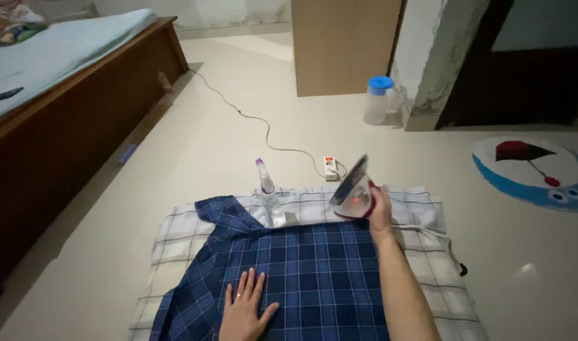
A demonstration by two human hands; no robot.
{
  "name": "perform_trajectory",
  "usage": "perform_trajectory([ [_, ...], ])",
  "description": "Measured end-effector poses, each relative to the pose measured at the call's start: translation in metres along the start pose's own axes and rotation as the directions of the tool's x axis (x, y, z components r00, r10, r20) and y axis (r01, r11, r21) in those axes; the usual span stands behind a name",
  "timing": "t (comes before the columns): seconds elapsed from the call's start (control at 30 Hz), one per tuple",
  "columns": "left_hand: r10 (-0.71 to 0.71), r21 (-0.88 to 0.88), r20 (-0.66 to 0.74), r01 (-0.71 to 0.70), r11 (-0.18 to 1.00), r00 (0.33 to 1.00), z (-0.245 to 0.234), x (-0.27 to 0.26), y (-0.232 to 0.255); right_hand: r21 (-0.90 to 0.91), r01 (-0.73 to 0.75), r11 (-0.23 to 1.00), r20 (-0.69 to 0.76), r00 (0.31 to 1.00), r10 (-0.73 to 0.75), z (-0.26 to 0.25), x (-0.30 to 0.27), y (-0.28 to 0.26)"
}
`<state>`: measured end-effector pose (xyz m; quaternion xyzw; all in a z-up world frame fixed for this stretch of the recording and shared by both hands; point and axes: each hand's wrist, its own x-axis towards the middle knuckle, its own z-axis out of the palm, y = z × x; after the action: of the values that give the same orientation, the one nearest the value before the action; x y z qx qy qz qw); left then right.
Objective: The person irons a blue plaid shirt laid on a checkered cloth on the floor, then folds it and places it on a pile of clothes. They then pick up a black garment with orange stripes, spray it with water, and begin ironing it.
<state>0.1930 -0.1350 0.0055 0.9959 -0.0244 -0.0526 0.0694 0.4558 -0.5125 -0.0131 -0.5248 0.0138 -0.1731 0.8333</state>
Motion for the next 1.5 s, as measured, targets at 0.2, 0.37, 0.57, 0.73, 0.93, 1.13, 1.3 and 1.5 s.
perform_trajectory([
  [0.2, 0.026, -0.054, -0.088, -0.031, 0.998, 0.996, -0.004, -0.007, 0.003, -0.157, -0.172, 0.973, 0.044, 0.983, 0.181, -0.035, 0.005, -0.011],
  [0.37, 0.044, -0.088, -0.087, -0.052, 0.995, 0.995, -0.007, -0.011, 0.002, -0.538, 0.043, 0.842, -0.004, 0.999, -0.054, -0.041, 0.004, -0.009],
  [0.57, 0.157, -0.130, -0.122, -0.173, 0.976, 0.980, -0.012, -0.012, -0.003, -0.786, 0.197, 0.586, 0.127, 0.979, -0.159, -0.059, -0.115, -0.043],
  [0.73, 0.387, -0.347, 0.075, -0.340, 0.874, 0.919, -0.033, -0.066, -0.009, -0.790, 0.216, 0.574, 0.370, 0.914, 0.166, -0.070, -0.299, -0.106],
  [0.93, 0.585, -0.493, 0.229, -0.426, 0.759, 0.778, -0.058, -0.183, -0.033, -0.750, 0.553, 0.362, 0.649, 0.721, 0.242, -0.094, -0.407, -0.173],
  [1.13, 0.513, -0.355, 0.193, -0.428, 0.831, 0.836, -0.049, -0.229, -0.039, -0.592, 0.767, 0.248, 0.806, 0.568, 0.168, -0.079, -0.435, -0.163],
  [1.3, 0.540, -0.083, 0.009, -0.538, 0.839, 0.842, -0.021, -0.233, -0.017, -0.444, 0.892, 0.082, 0.872, 0.409, 0.270, -0.068, -0.426, -0.140],
  [1.5, 0.434, -0.004, -0.010, -0.435, 0.901, 0.901, -0.015, -0.232, -0.043, -0.623, 0.782, 0.008, 0.728, 0.577, 0.371, -0.100, -0.402, -0.142],
])
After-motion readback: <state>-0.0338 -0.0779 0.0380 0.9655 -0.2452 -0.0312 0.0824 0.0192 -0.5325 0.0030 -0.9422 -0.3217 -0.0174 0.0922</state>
